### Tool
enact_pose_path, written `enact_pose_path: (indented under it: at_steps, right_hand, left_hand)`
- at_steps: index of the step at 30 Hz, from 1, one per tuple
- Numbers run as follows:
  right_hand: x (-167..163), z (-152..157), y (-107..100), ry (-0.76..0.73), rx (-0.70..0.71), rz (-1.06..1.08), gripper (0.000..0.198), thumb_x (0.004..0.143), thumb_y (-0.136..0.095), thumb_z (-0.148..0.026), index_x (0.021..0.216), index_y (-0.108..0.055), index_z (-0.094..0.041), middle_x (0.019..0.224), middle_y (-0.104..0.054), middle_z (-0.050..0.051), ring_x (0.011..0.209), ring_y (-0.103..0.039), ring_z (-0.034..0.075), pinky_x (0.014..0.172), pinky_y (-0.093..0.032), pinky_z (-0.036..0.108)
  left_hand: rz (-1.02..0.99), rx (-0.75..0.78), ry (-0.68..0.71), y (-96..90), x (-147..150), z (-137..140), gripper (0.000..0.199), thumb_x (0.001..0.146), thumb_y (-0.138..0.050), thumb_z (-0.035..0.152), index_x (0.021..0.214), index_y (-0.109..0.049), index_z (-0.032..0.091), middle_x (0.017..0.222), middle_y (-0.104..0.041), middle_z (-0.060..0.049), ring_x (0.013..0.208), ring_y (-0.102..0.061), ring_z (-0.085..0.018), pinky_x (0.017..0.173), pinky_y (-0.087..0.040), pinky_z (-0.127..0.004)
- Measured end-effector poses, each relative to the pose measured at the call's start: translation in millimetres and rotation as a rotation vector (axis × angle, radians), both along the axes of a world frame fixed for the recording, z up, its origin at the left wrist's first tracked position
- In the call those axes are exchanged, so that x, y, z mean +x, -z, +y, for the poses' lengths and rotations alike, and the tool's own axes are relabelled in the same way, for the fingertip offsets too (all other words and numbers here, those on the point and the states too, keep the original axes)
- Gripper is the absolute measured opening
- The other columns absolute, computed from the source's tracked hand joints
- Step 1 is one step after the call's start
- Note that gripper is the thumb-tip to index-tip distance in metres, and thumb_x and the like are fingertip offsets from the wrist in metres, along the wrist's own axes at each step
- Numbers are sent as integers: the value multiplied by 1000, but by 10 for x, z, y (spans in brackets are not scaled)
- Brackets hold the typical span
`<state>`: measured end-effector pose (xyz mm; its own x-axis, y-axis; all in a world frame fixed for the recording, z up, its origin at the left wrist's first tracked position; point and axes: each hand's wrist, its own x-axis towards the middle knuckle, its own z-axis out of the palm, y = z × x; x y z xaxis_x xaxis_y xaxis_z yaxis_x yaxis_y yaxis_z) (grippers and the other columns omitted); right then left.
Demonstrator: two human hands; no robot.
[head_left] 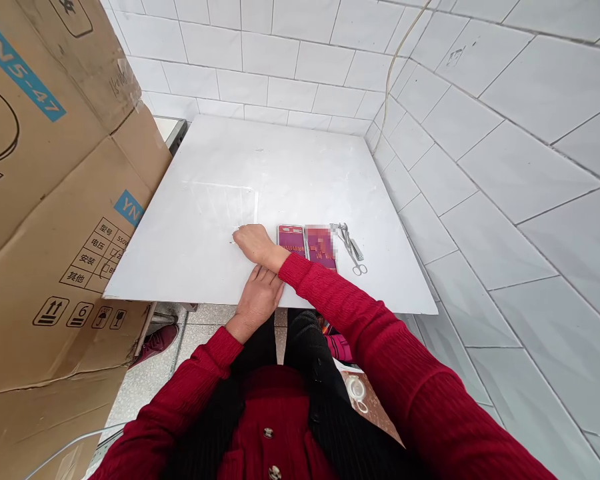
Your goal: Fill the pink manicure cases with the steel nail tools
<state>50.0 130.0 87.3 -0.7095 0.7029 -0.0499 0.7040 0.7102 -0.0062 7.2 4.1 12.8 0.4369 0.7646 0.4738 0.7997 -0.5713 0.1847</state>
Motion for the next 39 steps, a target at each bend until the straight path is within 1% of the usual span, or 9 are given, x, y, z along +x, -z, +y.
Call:
enact_pose_path:
  at_steps: [5, 8, 11, 15, 18, 23, 29, 35, 39]
  right_hand:
    - [-88, 64, -70, -57, -60, -84, 30, 91, -51, 2, 101, -77, -9, 110, -77, 22, 104, -73, 31, 79, -54, 36]
    - [-56, 147, -33, 15, -105, 25, 21, 92, -55, -4, 98, -74, -10, 111, -76, 20, 97, -73, 28, 77, -53, 34]
    - [41, 247, 22, 160, -221, 323, 15, 90, -57, -9, 92, -71, -14, 95, -77, 11, 84, -70, 22, 75, -52, 30]
    - [232, 349, 86, 404, -559, 790, 12, 89, -56, -11, 84, -64, -18, 63, -65, -1, 59, -61, 14, 59, -48, 24]
    - [433, 380, 131, 557, -727, 1048, 14, 82, -60, -7, 92, -63, -17, 59, -62, -5, 48, -53, 10, 49, -45, 22]
    - [833, 393, 248, 547, -680, 1243, 46, 74, -60, -5, 118, -65, -15, 62, -64, -8, 50, -55, 9, 49, -45, 18]
    - [1059, 389, 423, 596, -568, 1150, 37, 76, -59, -7, 110, -71, -14, 60, -62, -7, 52, -57, 9, 53, -48, 18]
    - [1086, 364, 517, 614, -457, 1128, 50, 81, -58, -11, 130, -67, -18, 64, -63, -8, 54, -59, 11, 57, -52, 21]
    - [1067, 362, 513, 648, -469, 1125, 39, 81, -58, -10, 118, -71, -16, 65, -64, -7, 53, -59, 10, 56, -51, 20]
  left_hand:
    - [1, -26, -15, -2, 7, -5, 30, 105, -44, 22, 119, -70, 16, 116, -74, -15, 120, -67, -29, 112, -49, -53]
    - [-26, -35, -22, 14, 14, -13, 34, 106, -43, 22, 129, -67, 16, 130, -71, -16, 129, -63, -30, 114, -48, -54]
    - [-20, -29, -31, 36, 16, -14, 37, 106, -42, 22, 135, -64, 15, 140, -67, -17, 134, -60, -30, 115, -47, -54]
    - [-4, -43, -27, 45, 8, -3, 37, 106, -43, 21, 135, -64, 15, 142, -66, -16, 135, -60, -30, 117, -46, -53]
    - [-4, -60, -19, 36, 6, 5, 38, 105, -44, 21, 137, -63, 16, 143, -65, -16, 137, -58, -30, 117, -45, -54]
    - [0, -70, -21, 8, 13, 4, 38, 105, -43, 22, 136, -64, 16, 143, -65, -17, 137, -58, -31, 117, -45, -54]
    - [8, -65, -22, -22, 16, 4, 37, 106, -41, 22, 133, -64, 16, 142, -66, -16, 137, -58, -30, 117, -44, -53]
    - [32, -45, -25, -28, 26, 15, 36, 106, -41, 21, 131, -65, 14, 141, -66, -16, 135, -59, -31, 116, -45, -52]
    - [31, -49, -26, -28, 26, 17, 36, 106, -41, 21, 131, -65, 16, 141, -66, -16, 135, -59, -31, 117, -45, -52]
